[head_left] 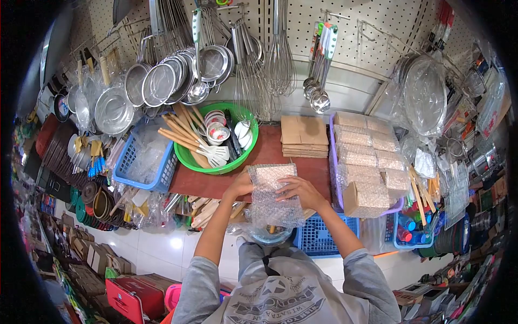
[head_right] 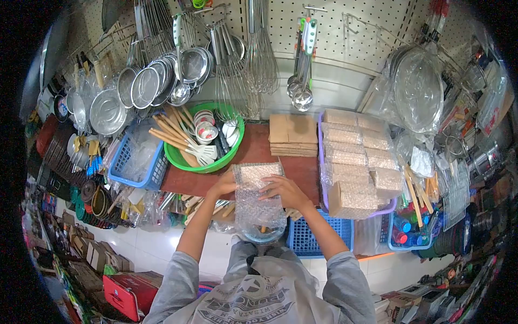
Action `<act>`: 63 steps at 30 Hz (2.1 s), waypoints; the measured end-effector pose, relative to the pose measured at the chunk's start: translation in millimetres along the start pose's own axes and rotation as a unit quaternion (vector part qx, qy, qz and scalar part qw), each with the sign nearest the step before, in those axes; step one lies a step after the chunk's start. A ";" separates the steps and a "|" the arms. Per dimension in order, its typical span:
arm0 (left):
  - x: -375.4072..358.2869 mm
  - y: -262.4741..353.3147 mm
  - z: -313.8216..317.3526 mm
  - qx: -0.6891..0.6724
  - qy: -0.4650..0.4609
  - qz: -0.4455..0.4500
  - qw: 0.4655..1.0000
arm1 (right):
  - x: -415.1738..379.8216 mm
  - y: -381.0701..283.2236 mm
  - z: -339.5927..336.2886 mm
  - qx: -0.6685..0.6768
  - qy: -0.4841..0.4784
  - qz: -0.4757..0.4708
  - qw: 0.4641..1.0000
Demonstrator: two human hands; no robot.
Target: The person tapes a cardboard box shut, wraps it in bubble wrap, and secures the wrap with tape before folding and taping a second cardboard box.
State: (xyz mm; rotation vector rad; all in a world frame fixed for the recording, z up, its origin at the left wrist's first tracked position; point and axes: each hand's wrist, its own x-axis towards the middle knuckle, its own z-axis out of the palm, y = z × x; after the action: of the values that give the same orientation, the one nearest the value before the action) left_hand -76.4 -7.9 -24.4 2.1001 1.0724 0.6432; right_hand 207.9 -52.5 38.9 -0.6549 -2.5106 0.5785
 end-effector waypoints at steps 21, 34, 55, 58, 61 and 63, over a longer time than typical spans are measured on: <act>0.9 -65.9 32.8 -0.317 0.117 -0.161 0.927 | -6.7 28.4 21.9 -0.078 -0.029 0.022 0.996; 14.0 50.7 2.8 0.295 0.045 0.018 0.954 | -13.1 42.3 31.4 -0.086 -0.039 -0.001 0.996; 25.2 37.1 -3.3 0.201 0.029 0.011 0.979 | 2.9 36.0 7.7 -0.006 0.159 0.095 0.983; 24.9 37.2 -4.2 0.187 0.030 0.014 0.982 | 18.1 30.8 7.3 -0.025 0.156 0.198 0.967; 22.6 36.9 -3.9 0.174 0.032 0.016 0.984 | 9.4 64.4 24.0 0.081 0.100 0.187 0.974; 20.1 37.3 -0.6 0.171 0.047 0.028 0.984 | 3.5 74.4 31.8 0.122 0.102 0.188 0.969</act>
State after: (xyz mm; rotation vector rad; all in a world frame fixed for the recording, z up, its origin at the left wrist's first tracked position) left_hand -47.5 -6.8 6.5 2.4212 1.2531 0.6266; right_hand 213.2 0.0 -22.5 -1.0446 -2.0902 0.8893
